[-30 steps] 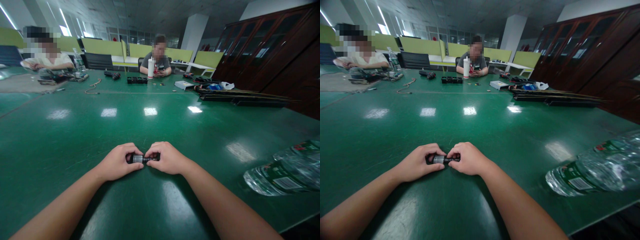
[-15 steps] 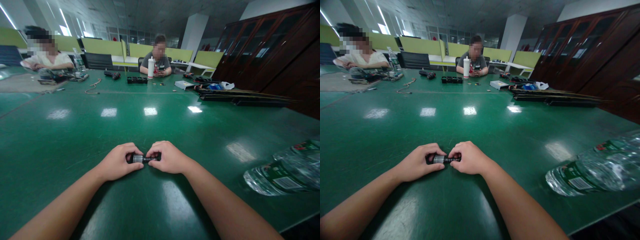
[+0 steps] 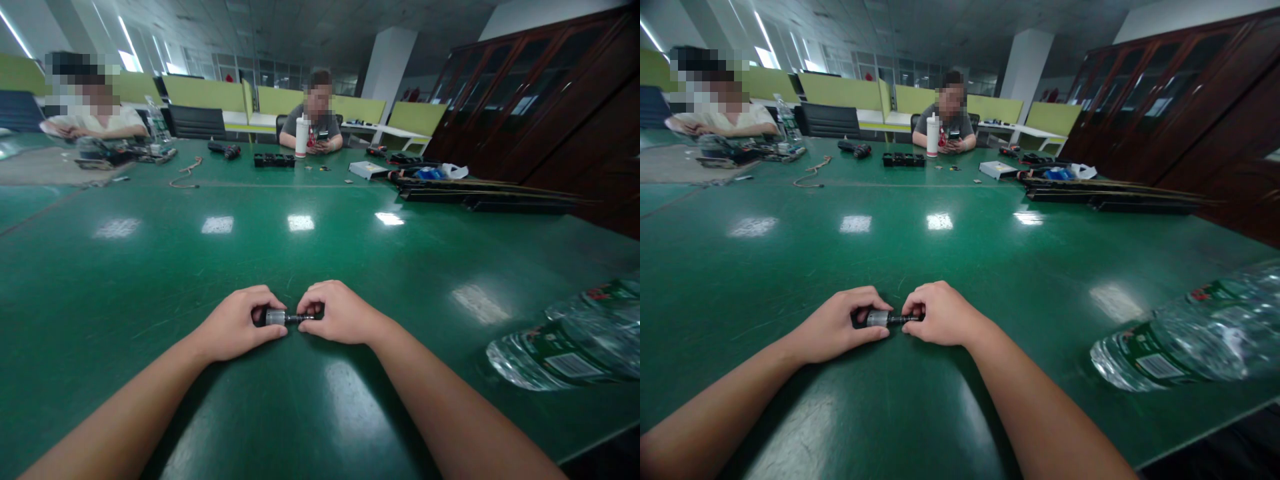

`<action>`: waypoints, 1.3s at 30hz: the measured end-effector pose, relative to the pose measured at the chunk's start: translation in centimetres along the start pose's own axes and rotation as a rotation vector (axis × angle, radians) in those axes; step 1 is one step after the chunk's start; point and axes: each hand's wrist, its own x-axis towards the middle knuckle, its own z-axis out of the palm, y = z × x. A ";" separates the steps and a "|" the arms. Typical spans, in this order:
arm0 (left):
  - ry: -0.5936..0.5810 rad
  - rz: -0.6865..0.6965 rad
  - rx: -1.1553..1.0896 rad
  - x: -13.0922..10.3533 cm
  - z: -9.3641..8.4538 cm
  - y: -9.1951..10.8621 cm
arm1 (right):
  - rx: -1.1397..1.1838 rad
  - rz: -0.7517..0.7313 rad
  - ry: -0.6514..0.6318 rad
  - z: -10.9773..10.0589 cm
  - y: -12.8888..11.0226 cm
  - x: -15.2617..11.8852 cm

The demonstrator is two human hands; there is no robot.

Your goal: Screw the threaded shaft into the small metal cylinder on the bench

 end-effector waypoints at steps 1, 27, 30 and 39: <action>0.001 0.000 -0.002 0.0 0.0 0.0 | -0.001 0.005 -0.001 -0.1 0.0 0.0; 0.021 0.003 -0.005 -0.1 -0.1 -0.1 | 0.047 0.091 -0.040 -1.5 1.0 -0.5; 0.016 -0.003 0.007 -0.1 0.0 -0.2 | 0.086 0.053 0.009 -0.5 0.5 -0.1; 0.031 0.019 -0.006 -0.1 0.0 -0.1 | 0.150 0.010 0.047 0.7 -0.4 0.3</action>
